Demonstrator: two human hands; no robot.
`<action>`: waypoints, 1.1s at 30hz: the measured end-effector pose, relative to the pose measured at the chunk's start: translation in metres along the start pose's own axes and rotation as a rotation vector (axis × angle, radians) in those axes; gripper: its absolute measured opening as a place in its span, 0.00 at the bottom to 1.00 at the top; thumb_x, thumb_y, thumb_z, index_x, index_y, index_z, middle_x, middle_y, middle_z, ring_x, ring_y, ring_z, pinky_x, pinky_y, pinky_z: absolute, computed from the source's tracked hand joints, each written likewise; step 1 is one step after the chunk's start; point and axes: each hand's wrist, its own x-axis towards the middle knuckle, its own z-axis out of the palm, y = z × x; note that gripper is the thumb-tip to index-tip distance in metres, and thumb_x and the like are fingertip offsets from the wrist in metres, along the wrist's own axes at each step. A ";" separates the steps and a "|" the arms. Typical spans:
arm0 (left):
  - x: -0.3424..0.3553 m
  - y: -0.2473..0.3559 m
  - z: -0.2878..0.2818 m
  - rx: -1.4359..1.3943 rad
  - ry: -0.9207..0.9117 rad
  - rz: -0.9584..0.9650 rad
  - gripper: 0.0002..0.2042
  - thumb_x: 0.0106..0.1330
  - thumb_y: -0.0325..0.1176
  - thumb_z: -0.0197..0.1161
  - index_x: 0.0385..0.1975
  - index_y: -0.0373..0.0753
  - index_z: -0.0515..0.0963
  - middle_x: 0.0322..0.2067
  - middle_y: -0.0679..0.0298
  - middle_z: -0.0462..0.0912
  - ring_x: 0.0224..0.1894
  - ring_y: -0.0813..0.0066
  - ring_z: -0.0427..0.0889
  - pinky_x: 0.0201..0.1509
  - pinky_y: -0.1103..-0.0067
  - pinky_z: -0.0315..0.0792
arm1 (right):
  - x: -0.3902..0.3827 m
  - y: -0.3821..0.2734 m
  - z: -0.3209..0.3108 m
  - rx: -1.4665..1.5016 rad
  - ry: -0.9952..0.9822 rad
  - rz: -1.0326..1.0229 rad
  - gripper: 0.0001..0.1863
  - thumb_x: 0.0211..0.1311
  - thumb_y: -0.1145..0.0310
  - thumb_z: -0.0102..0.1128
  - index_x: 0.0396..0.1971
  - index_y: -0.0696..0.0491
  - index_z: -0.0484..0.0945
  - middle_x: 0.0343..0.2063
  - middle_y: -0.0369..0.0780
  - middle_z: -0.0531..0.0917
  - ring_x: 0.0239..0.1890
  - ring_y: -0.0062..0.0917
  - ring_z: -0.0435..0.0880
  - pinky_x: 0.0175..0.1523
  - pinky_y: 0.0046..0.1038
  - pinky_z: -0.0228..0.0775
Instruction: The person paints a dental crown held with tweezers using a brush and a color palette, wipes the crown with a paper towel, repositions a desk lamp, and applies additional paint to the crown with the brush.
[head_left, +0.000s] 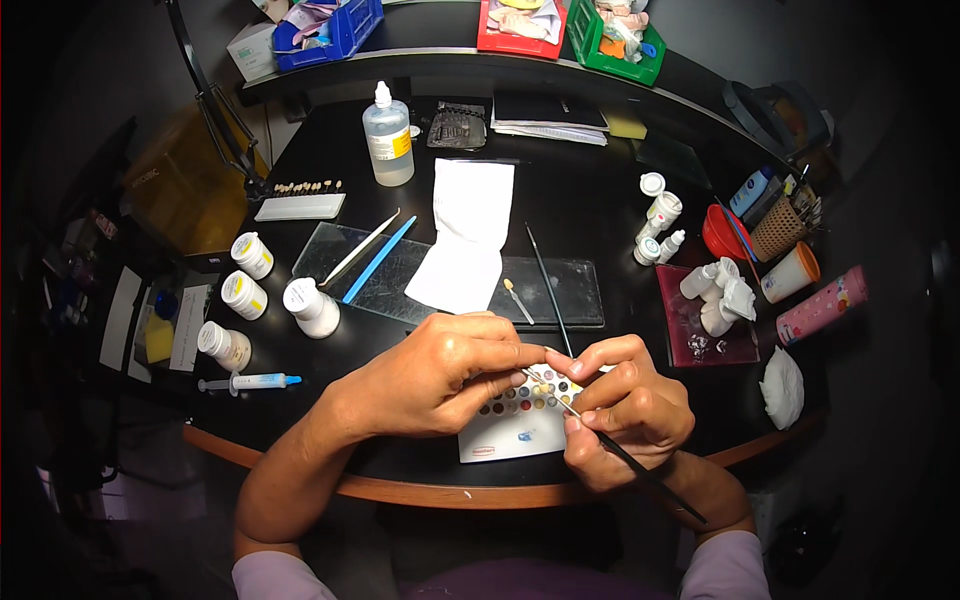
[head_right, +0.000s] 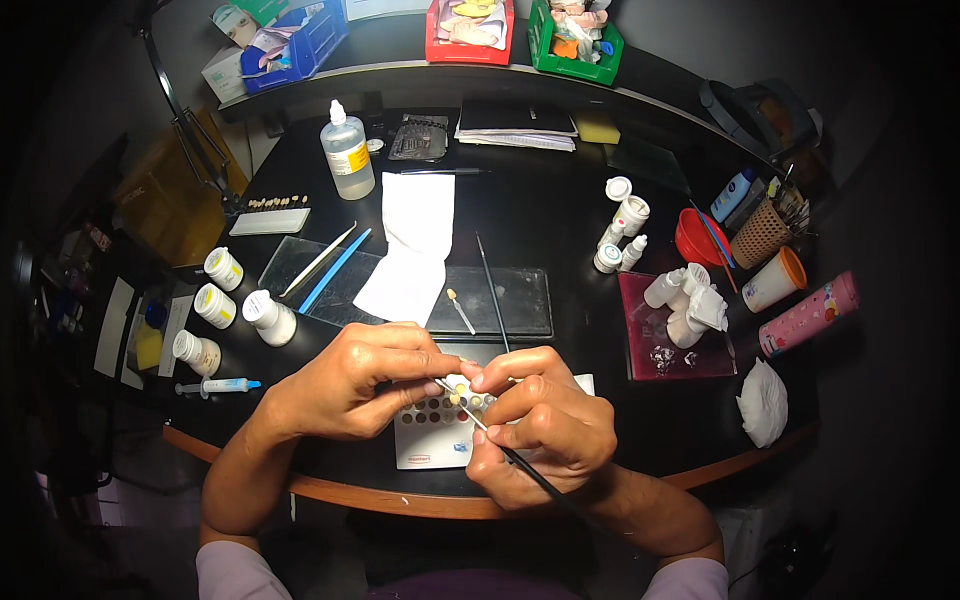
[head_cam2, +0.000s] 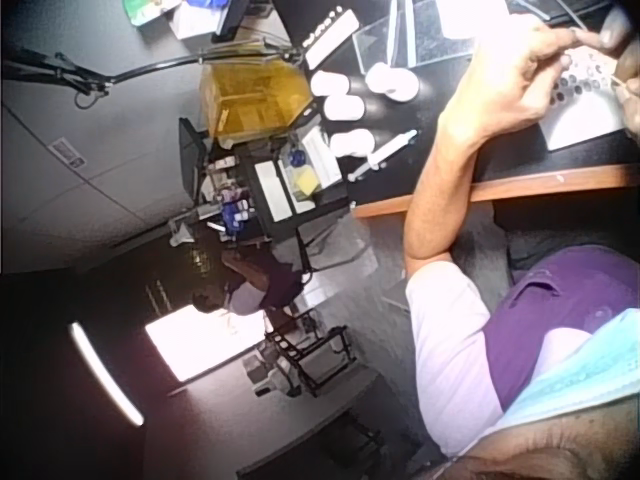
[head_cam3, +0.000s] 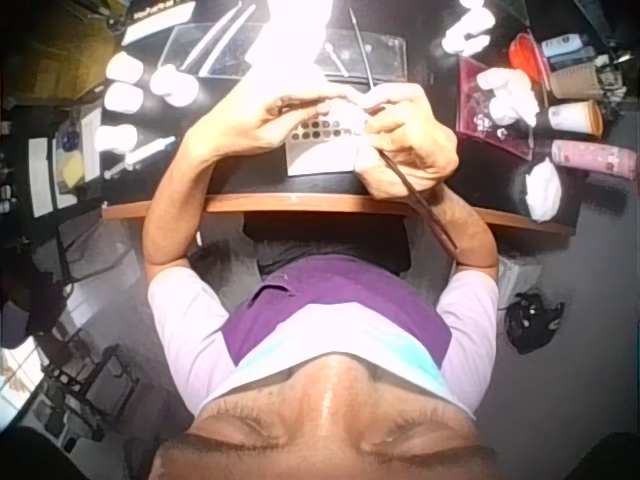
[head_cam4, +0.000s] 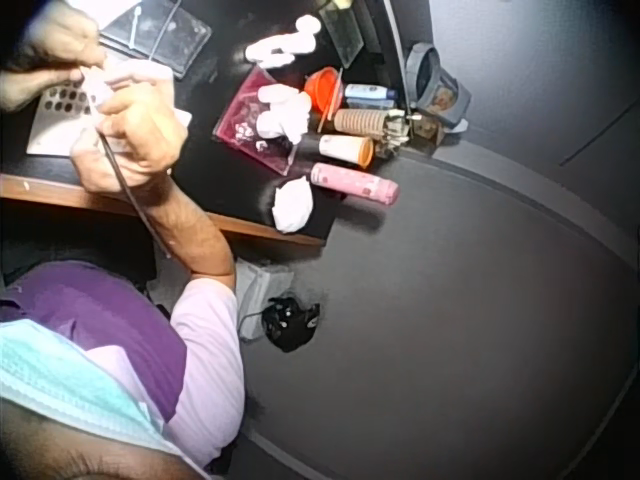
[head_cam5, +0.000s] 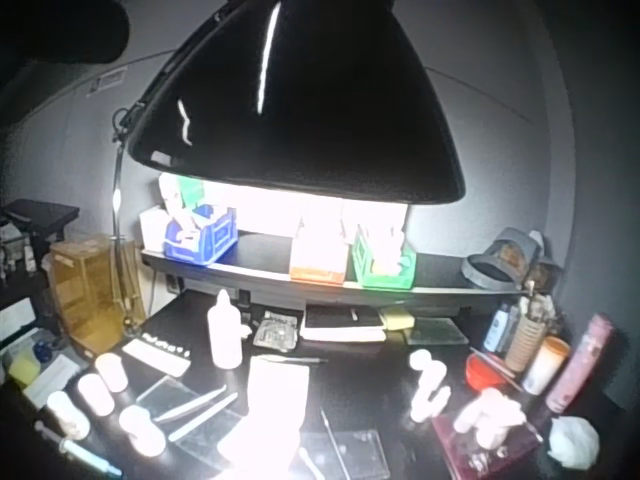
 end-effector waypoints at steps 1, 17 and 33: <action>0.000 0.001 0.000 0.000 0.000 -0.002 0.15 0.67 0.22 0.67 0.53 0.35 0.86 0.29 0.57 0.82 0.34 0.60 0.82 0.42 0.67 0.75 | 0.000 0.001 0.001 0.001 0.000 0.001 0.13 0.47 0.88 0.65 0.30 0.56 0.75 0.27 0.42 0.84 0.45 0.34 0.81 0.57 0.50 0.90; -0.001 -0.002 -0.001 0.044 -0.001 0.022 0.17 0.63 0.19 0.71 0.53 0.35 0.87 0.31 0.58 0.85 0.34 0.64 0.85 0.42 0.70 0.77 | 0.003 0.002 0.006 -0.021 0.062 -0.006 0.12 0.41 0.85 0.67 0.23 0.55 0.74 0.23 0.39 0.82 0.39 0.39 0.87 0.45 0.37 0.83; -0.002 0.000 0.001 0.090 0.011 0.020 0.16 0.64 0.20 0.71 0.53 0.34 0.87 0.32 0.57 0.86 0.34 0.61 0.85 0.42 0.68 0.78 | 0.003 0.001 0.007 -0.039 0.051 -0.006 0.12 0.39 0.84 0.66 0.22 0.54 0.73 0.22 0.37 0.80 0.38 0.40 0.87 0.43 0.35 0.80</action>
